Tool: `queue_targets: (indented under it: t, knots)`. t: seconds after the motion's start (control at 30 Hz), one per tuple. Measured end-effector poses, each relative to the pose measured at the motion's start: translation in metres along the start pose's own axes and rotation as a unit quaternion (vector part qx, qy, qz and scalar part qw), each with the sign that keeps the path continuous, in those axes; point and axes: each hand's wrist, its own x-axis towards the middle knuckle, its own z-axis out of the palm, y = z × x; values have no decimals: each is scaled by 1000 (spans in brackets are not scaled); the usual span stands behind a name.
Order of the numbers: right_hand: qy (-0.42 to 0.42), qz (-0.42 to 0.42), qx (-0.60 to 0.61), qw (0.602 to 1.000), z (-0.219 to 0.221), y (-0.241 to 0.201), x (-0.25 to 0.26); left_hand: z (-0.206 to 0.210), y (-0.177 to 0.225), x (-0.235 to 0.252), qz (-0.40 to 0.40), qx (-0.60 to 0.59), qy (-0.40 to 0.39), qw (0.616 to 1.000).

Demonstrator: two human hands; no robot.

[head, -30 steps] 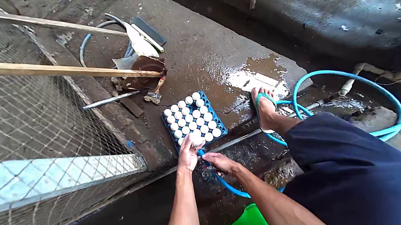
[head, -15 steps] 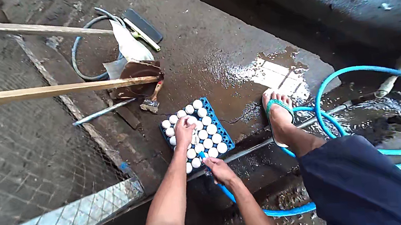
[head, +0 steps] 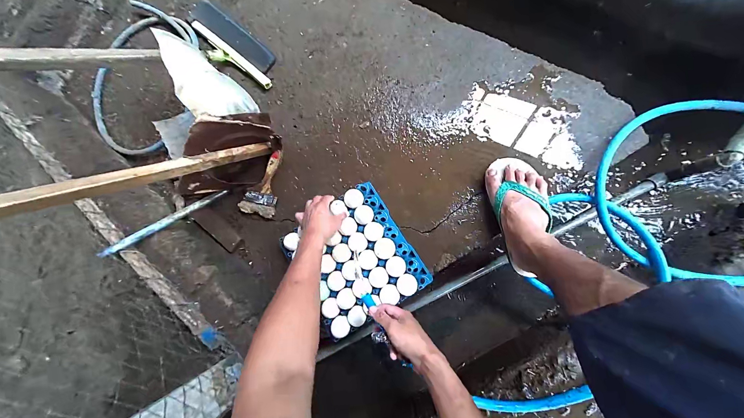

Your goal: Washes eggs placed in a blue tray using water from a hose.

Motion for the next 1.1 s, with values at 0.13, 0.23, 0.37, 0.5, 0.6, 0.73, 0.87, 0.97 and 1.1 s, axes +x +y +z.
queue_targets:
  t: [0.13,0.23,0.37,0.5,0.6,0.73,0.87,0.97,1.1]
  knots:
    - [-5,1,-1,1000,1,-1,2,-17,2,20,35,13,-94,995]
    - [-9,-2,0,1000,1,-1,2,-24,2,24,37,4,-115,993]
    - [-9,2,-8,1000,5,1,1,-19,0,23,49,11,-100,994]
    - [-15,5,-4,1000,6,1,2,-11,-20,18,57,-34,-41,997]
    - [-15,-2,2,1000,6,1,0,-16,-27,-3,45,-155,36,986]
    - [-3,-26,-3,1000,11,2,-3,-15,-18,-68,-7,-414,106,904]
    - [-9,-40,-5,999,20,0,-13,22,-13,-141,-73,-660,83,743]
    - [-15,-70,1,997,26,2,-18,29,6,-197,-128,-727,85,669]
    - [-53,-114,-68,990,23,7,-28,27,21,-242,-143,-770,69,618]
